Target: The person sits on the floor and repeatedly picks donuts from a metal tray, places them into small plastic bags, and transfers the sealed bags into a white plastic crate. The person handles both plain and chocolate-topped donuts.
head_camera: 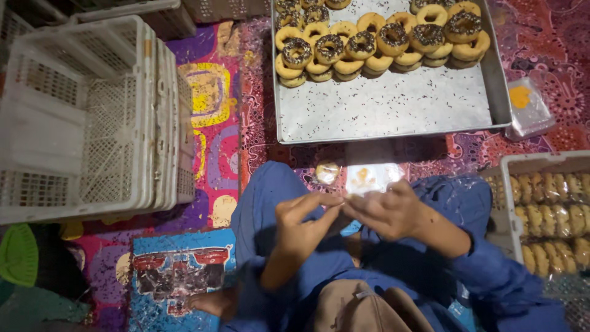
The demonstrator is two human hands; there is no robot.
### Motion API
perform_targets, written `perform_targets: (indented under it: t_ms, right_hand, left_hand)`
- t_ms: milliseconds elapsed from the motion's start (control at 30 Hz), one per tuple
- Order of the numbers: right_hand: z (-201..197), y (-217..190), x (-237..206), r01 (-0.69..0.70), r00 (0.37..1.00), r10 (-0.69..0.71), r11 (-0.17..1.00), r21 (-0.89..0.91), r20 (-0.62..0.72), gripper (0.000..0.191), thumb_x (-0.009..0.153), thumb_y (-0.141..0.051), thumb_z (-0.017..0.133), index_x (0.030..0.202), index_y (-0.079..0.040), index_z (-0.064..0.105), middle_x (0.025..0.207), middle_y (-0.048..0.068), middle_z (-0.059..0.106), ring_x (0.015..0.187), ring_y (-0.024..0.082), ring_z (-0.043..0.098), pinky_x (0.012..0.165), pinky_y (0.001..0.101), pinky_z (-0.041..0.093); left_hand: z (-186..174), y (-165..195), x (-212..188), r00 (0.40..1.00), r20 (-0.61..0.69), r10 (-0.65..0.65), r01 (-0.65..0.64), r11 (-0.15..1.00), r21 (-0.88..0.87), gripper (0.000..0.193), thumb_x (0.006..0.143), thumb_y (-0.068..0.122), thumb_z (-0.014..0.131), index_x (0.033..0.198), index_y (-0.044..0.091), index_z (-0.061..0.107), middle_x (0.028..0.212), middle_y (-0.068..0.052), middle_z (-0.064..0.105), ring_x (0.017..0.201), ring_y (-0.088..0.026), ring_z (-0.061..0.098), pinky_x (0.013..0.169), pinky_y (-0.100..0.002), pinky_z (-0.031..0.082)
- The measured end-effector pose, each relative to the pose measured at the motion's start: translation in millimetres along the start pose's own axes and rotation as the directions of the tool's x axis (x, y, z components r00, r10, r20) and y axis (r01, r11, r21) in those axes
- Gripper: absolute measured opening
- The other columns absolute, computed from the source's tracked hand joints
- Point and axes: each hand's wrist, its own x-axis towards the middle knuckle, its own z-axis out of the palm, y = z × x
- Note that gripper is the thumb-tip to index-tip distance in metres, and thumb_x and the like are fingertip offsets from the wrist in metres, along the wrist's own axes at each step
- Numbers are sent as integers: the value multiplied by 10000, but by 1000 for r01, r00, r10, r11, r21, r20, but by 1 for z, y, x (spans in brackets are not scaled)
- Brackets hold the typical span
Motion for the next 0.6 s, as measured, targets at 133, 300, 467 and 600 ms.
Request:
perform_targets:
  t_ms: [133, 300, 467, 600]
  right_hand:
    - [-4, 27, -33, -499, 828, 432, 858, 121, 356, 436, 925, -338, 675, 1321, -157, 696, 1023, 18, 566, 807, 204, 528, 789, 362, 470]
    - [13, 58, -64, -970, 204, 534, 223, 95, 821, 458, 909, -294, 722, 1347, -163, 703, 1124, 63, 793, 757, 207, 644, 688, 350, 546]
    - [33, 48, -115, -968, 149, 730, -30, 249, 667, 380, 930, -221, 684, 1293, -115, 714, 1105, 37, 789, 830, 120, 668, 653, 303, 538]
    - [32, 37, -160, -980, 67, 810, -56, 191, 583, 310, 954, -205, 705, 1241, -89, 732, 1016, 71, 777, 862, 172, 717, 716, 308, 561]
  left_hand:
    - [-22, -28, -9, 990, -86, -111, 91, 974, -207, 58, 896, -16, 720, 935, 27, 713, 968, -109, 761, 973, -203, 748, 900, -328, 604]
    - [-3, -102, -19, 818, -283, -501, 434, 860, -270, 84, 1032, 72, 596, 975, 37, 646, 843, -93, 730, 802, -233, 690, 771, -327, 532]
    - [17, -156, -61, 983, -181, -22, 111, 859, 500, 131, 959, 164, 671, 893, 57, 709, 985, -151, 738, 1047, -351, 651, 925, -434, 505]
    - [51, -206, -67, 987, 68, -148, 99, 873, 478, 228, 852, 170, 703, 980, -7, 766, 1038, -197, 717, 1027, -388, 611, 919, -471, 482]
